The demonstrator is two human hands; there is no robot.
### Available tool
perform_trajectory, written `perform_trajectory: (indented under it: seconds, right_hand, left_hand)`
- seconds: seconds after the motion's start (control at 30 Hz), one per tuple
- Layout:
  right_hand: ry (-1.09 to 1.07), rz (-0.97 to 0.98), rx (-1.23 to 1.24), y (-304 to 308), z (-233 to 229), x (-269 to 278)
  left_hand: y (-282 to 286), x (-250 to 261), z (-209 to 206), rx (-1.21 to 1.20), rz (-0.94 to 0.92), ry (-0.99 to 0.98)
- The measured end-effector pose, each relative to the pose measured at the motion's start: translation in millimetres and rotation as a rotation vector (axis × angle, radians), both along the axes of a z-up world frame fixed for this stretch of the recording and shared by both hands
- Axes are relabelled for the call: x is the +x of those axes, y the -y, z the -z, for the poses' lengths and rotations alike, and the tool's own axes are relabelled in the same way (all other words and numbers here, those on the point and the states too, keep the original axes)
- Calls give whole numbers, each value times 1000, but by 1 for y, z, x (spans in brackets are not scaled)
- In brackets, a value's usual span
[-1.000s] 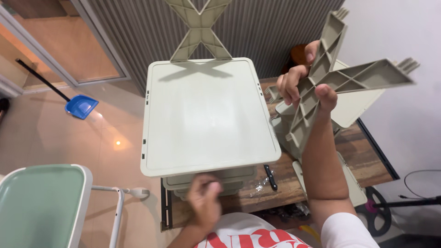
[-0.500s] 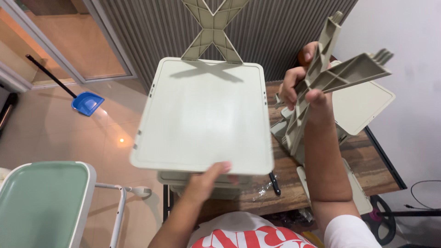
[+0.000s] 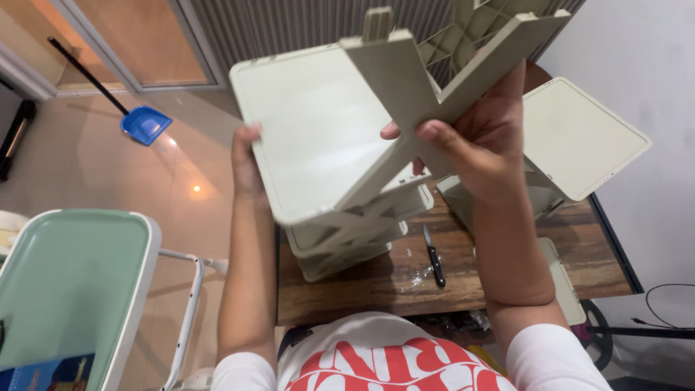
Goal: The person assembles a multi-tier plastic shoe rack by connecting X-shaped side supports and snapping rectangular shelf panels into place on a wooden table.
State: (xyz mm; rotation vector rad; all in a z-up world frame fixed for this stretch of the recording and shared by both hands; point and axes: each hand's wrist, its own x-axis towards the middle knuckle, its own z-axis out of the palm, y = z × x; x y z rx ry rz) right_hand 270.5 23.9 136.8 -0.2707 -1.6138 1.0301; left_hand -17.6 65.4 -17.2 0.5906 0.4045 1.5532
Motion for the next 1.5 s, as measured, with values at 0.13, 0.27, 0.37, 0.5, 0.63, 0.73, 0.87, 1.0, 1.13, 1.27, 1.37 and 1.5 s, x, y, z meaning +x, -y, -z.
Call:
perform_trajectory:
  seconds: [0.13,0.27,0.37,0.5,0.63,0.73,0.87,1.0,1.13,1.27,1.37,1.5]
  right_hand:
    - [-150,-62,-64,-6,20,-20]
    - [-92,-63,15,-11,31,-25]
    - [-1,23,17,-4,32,-29]
    - [1,84,-61,3,31,-36]
    - [55,37,-39,1,25,-35]
    - [110,100,-88,-1,26,-30]
    - [39,30,28,-6,36,-27]
    - [18,197,-67,-5,34,-23]
    - [24,136,-46,1,42,-23]
    - [35,182,-62,2,44,-23]
    - [70,206,-56,2,43,-25]
    - [53,229,-22,6,50,-25]
  left_hand:
    - [10,17,-11,-171,-162,163]
    - [55,47,1,-169,-239,75]
    - [83,65,7,-108,-189,52]
    - [105,85,10,3,-109,-15]
    - [105,87,6,118,-93,-82]
    - [106,85,-10,89,-1,-257]
    - [104,88,-25,108,-27,-312]
    - [104,90,-29,72,-60,-271]
    - [104,91,-24,62,-47,-311]
    - [103,95,-18,69,-32,-286]
    - [103,99,-20,27,-46,-272]
    - [105,103,-27,-22,-110,-275]
